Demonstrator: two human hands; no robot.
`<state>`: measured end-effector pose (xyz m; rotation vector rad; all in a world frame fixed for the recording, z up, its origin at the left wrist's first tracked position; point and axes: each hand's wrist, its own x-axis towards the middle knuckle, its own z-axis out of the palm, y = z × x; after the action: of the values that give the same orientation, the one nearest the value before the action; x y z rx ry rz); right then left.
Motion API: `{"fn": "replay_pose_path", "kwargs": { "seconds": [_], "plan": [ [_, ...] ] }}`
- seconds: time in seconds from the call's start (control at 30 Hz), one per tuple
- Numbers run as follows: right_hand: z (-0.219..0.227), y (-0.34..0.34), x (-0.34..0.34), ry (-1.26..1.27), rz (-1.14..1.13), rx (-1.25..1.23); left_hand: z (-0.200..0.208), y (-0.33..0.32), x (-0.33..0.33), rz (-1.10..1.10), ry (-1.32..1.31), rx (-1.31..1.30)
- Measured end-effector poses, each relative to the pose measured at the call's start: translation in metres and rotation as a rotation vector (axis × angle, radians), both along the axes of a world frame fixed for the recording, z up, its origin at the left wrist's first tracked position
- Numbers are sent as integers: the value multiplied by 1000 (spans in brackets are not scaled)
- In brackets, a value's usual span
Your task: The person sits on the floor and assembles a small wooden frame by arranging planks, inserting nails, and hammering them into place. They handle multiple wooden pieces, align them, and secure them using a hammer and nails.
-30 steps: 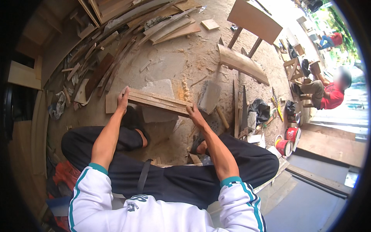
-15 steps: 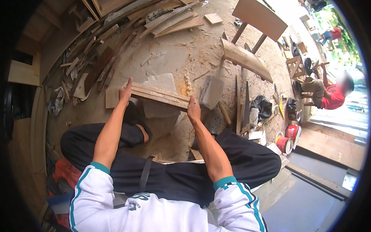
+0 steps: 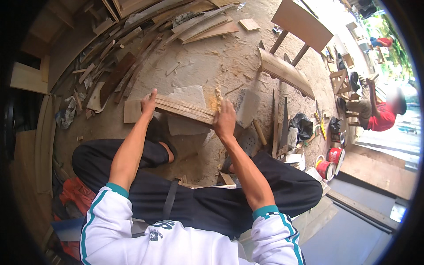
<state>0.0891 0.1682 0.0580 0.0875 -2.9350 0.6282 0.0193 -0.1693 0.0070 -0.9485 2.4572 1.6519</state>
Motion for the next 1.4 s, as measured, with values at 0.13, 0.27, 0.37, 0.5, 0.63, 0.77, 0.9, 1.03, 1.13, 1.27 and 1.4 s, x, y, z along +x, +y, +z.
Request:
{"fn": "replay_pose_path", "kwargs": {
  "seconds": [0.13, 0.27, 0.37, 0.5, 0.63, 0.77, 0.9, 1.03, 1.13, 1.27, 1.4],
  "plan": [
    [15, -29, 11, -148, 324, 216, 6, 8, 5, 34, -21, -4],
    [13, -35, 12, -200, 355, 369, -3, -3, -1, 35, -54, 22],
    [7, -28, 13, -139, 376, 441, -1, 2, -3, 41, -51, 89],
    [11, -30, 10, -87, 384, 441, 10, 4, -2, 40, -37, 122],
    [11, -26, 6, -121, 406, 367, 24, 13, 3, 108, -80, 139],
    [16, -10, 3, -156, 438, 316, 32, 18, 1, 38, -142, 231],
    [30, 7, 28, -132, 365, 355, 34, 34, -6, -25, -167, 295],
    [39, 23, 40, -165, 268, 277, 35, 61, -16, -237, -3, 88],
    [31, 23, 51, -128, 232, 284, 54, 77, -12, -227, -72, -62],
    [23, 6, 43, -98, 270, 236, 51, 53, -11, -191, -81, -174],
    [10, -10, 37, -69, 297, 318, 39, 38, 2, -88, -89, -305]
  ]
}}
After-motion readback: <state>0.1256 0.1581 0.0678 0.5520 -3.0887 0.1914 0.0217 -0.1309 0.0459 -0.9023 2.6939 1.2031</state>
